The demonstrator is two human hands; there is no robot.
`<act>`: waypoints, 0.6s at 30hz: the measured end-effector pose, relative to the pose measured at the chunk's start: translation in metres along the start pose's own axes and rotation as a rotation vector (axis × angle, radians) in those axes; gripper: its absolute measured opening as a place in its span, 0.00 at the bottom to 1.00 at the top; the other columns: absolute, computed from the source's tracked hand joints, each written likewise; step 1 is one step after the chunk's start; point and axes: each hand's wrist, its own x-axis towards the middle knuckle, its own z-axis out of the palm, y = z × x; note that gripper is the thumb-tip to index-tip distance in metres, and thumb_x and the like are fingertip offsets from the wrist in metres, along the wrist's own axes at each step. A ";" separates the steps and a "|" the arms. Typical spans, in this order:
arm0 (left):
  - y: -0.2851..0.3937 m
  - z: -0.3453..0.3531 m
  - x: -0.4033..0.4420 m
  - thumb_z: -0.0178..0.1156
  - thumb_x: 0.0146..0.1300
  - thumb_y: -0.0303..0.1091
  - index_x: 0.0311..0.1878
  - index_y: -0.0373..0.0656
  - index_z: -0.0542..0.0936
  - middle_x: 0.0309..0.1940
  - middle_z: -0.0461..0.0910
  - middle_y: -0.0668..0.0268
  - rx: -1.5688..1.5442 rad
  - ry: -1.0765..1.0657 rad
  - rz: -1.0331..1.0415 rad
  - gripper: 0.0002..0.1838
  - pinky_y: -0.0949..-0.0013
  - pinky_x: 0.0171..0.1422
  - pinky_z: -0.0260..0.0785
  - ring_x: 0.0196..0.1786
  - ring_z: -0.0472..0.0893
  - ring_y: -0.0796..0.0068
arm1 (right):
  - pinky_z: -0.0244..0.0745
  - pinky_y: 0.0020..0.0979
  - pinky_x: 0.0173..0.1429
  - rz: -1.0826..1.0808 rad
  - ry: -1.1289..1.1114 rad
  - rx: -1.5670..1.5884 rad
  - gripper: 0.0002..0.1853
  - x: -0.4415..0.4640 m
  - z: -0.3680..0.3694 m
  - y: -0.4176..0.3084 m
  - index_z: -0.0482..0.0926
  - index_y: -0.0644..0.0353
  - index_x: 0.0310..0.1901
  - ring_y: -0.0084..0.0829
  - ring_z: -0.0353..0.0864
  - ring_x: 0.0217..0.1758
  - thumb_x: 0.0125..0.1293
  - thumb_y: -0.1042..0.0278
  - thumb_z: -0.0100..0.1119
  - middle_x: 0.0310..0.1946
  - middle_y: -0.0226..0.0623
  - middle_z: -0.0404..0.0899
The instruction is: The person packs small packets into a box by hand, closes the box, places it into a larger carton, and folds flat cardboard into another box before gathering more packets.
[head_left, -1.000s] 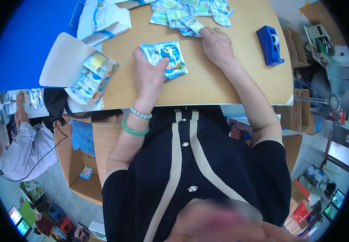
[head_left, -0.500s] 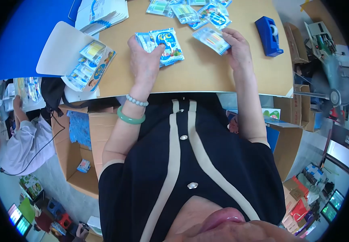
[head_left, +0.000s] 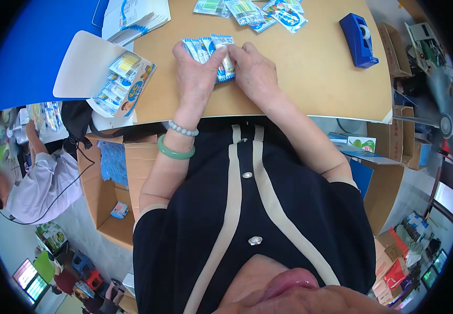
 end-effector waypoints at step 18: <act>0.029 -0.007 -0.008 0.76 0.45 0.40 0.67 0.37 0.58 0.54 0.76 0.48 0.261 -0.030 -0.105 0.49 0.52 0.59 0.72 0.57 0.79 0.48 | 0.79 0.45 0.51 -0.061 0.207 -0.232 0.16 0.107 -0.018 0.064 0.78 0.58 0.54 0.46 0.83 0.42 0.67 0.65 0.55 0.41 0.45 0.82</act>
